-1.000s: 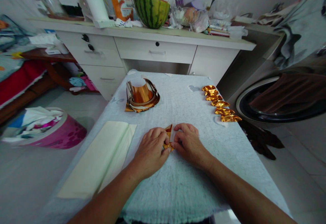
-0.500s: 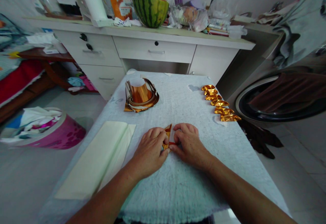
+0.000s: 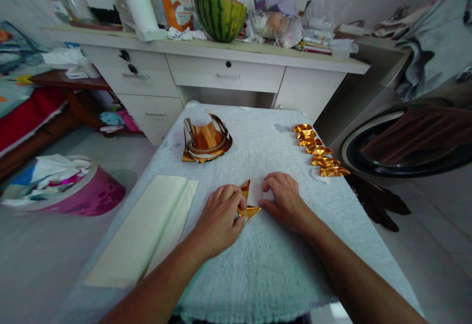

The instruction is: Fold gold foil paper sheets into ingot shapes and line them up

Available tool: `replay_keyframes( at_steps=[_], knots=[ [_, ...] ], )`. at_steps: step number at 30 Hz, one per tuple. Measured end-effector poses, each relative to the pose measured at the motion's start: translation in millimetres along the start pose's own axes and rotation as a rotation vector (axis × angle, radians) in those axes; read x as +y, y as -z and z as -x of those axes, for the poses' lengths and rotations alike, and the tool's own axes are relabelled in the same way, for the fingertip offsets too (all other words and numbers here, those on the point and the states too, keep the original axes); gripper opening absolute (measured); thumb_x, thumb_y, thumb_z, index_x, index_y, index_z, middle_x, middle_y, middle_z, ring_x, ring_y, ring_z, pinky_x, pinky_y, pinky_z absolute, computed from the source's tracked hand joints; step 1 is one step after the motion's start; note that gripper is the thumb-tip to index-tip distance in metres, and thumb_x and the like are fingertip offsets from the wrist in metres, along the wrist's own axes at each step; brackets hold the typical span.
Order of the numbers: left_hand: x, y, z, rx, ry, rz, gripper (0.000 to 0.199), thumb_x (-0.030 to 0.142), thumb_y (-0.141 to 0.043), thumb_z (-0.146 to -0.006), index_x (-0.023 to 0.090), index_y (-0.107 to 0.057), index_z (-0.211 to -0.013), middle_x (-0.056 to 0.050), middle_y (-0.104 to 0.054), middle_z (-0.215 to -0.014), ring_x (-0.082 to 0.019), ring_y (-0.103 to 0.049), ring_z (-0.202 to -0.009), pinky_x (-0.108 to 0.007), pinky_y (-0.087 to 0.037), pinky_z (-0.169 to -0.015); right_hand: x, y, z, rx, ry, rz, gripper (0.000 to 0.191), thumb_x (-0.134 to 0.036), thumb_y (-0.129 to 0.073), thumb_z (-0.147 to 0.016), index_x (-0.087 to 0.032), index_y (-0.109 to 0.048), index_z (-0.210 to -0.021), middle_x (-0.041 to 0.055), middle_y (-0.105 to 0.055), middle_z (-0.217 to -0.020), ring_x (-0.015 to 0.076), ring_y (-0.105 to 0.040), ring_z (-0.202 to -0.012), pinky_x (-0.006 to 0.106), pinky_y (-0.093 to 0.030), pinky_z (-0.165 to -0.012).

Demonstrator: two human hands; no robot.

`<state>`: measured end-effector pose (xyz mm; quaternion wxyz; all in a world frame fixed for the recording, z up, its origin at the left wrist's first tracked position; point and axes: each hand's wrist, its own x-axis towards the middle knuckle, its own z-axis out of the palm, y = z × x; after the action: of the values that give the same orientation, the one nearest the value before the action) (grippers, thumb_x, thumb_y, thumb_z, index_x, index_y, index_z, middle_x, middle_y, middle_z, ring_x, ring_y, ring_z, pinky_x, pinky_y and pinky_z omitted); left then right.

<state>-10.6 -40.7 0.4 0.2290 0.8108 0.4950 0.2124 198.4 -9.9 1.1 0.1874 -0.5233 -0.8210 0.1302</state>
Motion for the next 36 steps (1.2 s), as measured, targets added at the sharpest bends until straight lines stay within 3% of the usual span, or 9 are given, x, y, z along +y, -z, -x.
replay_keyframes(
  at_steps=[4, 8, 13, 16, 21, 26, 36],
  knots=[
    [-1, -1.1, 0, 0.014, -0.035, 0.034, 0.018, 0.011, -0.056, -0.074, 0.023, -0.051, -0.087, -0.003, -0.054, -0.104, -0.023, -0.049, -0.104, -0.04, -0.041, -0.09, 0, 1, -4, 0.041, 0.117, -0.139, 0.027, -0.021, -0.055, -0.087, -0.021, -0.052, -0.113, 0.009, -0.056, -0.12, 0.0249, -0.045, -0.113, 0.043, -0.034, -0.096],
    [0, -0.8, -1, 0.001, -0.1, 0.108, 0.019, 0.006, -0.053, -0.076, 0.022, -0.052, -0.086, -0.003, -0.056, -0.103, -0.021, -0.051, -0.104, -0.038, -0.041, -0.093, -3, -1, -9, -0.002, 0.205, -0.195, 0.034, -0.02, -0.045, -0.093, -0.02, -0.048, -0.127, 0.0087, -0.056, -0.126, 0.0229, -0.044, -0.118, 0.043, -0.03, -0.101],
    [0, 1.4, 0, 0.026, -0.1, 0.127, 0.02, 0.005, -0.054, -0.075, 0.022, -0.053, -0.085, -0.003, -0.056, -0.107, -0.02, -0.052, -0.105, -0.037, -0.042, -0.093, -6, 0, -12, -0.043, 0.106, -0.179, 0.022, -0.02, -0.042, -0.096, -0.02, -0.063, -0.1, 0.0053, -0.063, -0.098, 0.0194, -0.052, -0.096, 0.038, -0.036, -0.09],
    [-2, 2.7, 0, 0.074, -0.052, 0.095, 0.024, 0.005, -0.056, -0.072, 0.022, -0.054, -0.088, -0.003, -0.054, -0.113, -0.021, -0.051, -0.109, -0.039, -0.041, -0.096, -3, 1, -12, -0.007, 0.034, -0.192, 0.017, -0.017, -0.047, -0.092, -0.019, -0.063, -0.086, 0.0041, -0.061, -0.088, 0.0184, -0.052, -0.089, 0.035, -0.038, -0.084],
    [-3, 3.6, 0, 0.094, -0.009, 0.063, 0.02, 0.009, -0.058, -0.075, 0.022, -0.056, -0.09, -0.005, -0.054, -0.112, -0.022, -0.052, -0.108, -0.041, -0.043, -0.094, 0, 0, -10, 0.017, -0.01, -0.304, 0.015, -0.005, -0.055, -0.08, -0.019, -0.06, -0.085, 0.0016, -0.06, -0.086, 0.016, -0.054, -0.084, 0.03, -0.041, -0.079],
    [-6, 3.0, 0, 0.102, -0.022, 0.015, 0.015, 0.01, -0.056, -0.08, 0.022, -0.062, -0.086, -0.005, -0.056, -0.11, -0.023, -0.053, -0.104, -0.042, -0.044, -0.091, -2, 4, -8, -0.039, 0.054, -0.287, 0.018, -0.002, -0.053, -0.077, -0.018, -0.061, -0.082, 0.0026, -0.061, -0.086, 0.0169, -0.055, -0.086, 0.032, -0.041, -0.082],
    [-11, 0.9, -5, 0.19, 0.019, 0.003, 0.018, 0.011, -0.049, -0.087, 0.021, -0.064, -0.087, -0.002, -0.06, -0.092, -0.016, -0.059, -0.086, -0.031, -0.05, -0.08, -5, -1, -8, -0.046, 0.007, -0.241, 0.022, 0.0, -0.052, -0.074, -0.017, -0.062, -0.084, 0.0017, -0.06, -0.084, 0.0145, -0.054, -0.078, 0.026, -0.041, -0.073]
  ],
)
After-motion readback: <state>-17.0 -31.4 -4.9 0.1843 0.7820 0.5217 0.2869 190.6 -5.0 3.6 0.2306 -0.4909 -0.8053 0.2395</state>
